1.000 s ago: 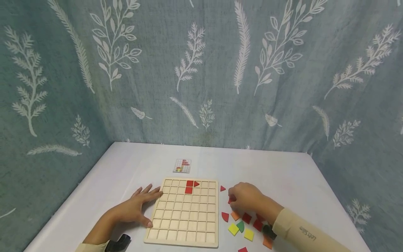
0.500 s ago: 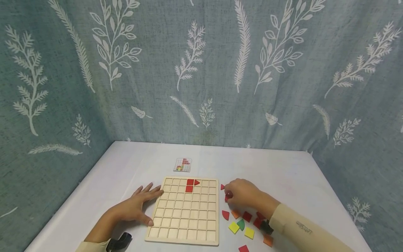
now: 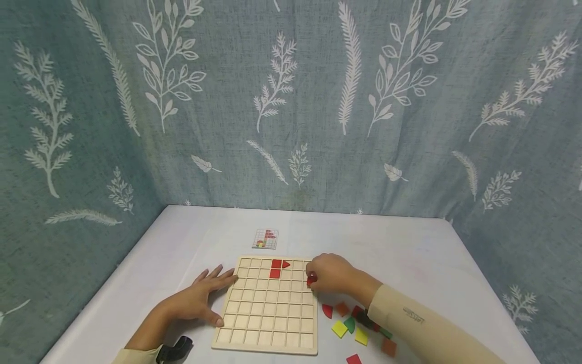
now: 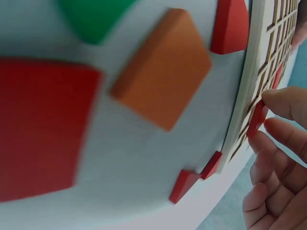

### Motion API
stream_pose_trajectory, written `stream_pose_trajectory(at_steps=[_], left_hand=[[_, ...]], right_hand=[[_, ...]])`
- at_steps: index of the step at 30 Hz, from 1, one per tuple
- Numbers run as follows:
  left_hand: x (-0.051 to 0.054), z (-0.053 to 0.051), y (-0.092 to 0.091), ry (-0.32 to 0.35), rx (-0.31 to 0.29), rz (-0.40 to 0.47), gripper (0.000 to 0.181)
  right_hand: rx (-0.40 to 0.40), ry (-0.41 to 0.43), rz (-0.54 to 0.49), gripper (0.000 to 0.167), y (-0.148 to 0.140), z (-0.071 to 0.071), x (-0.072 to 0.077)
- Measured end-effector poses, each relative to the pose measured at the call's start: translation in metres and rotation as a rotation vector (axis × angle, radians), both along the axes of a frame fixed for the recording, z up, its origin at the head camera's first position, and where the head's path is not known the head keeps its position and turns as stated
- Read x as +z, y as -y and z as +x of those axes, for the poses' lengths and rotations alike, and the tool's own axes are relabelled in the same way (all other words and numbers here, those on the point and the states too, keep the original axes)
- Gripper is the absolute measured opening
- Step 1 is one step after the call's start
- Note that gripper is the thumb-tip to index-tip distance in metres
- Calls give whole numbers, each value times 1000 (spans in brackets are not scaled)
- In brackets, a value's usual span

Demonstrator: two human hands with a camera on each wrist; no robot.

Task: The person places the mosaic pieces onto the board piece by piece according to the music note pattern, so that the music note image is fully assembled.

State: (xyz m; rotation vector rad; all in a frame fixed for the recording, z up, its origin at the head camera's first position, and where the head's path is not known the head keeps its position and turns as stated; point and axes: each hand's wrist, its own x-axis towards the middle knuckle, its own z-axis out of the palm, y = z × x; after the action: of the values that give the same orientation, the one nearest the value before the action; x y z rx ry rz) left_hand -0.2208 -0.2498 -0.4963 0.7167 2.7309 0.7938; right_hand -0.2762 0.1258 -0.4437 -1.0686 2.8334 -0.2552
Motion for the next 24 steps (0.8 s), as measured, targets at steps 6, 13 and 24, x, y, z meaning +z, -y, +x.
stream_pose_trajectory(at_steps=[6,13,24], left_hand=[[1,0,1,8,-8,11,114],[2,0,1,10,-14,8,114],[1,1,2,0,-21,16,113]], right_hand=[[38,2,-4,10,14,-7,1],[57,-9,15,11,29,-17,3],[68,13,38,14,47,-22,1]])
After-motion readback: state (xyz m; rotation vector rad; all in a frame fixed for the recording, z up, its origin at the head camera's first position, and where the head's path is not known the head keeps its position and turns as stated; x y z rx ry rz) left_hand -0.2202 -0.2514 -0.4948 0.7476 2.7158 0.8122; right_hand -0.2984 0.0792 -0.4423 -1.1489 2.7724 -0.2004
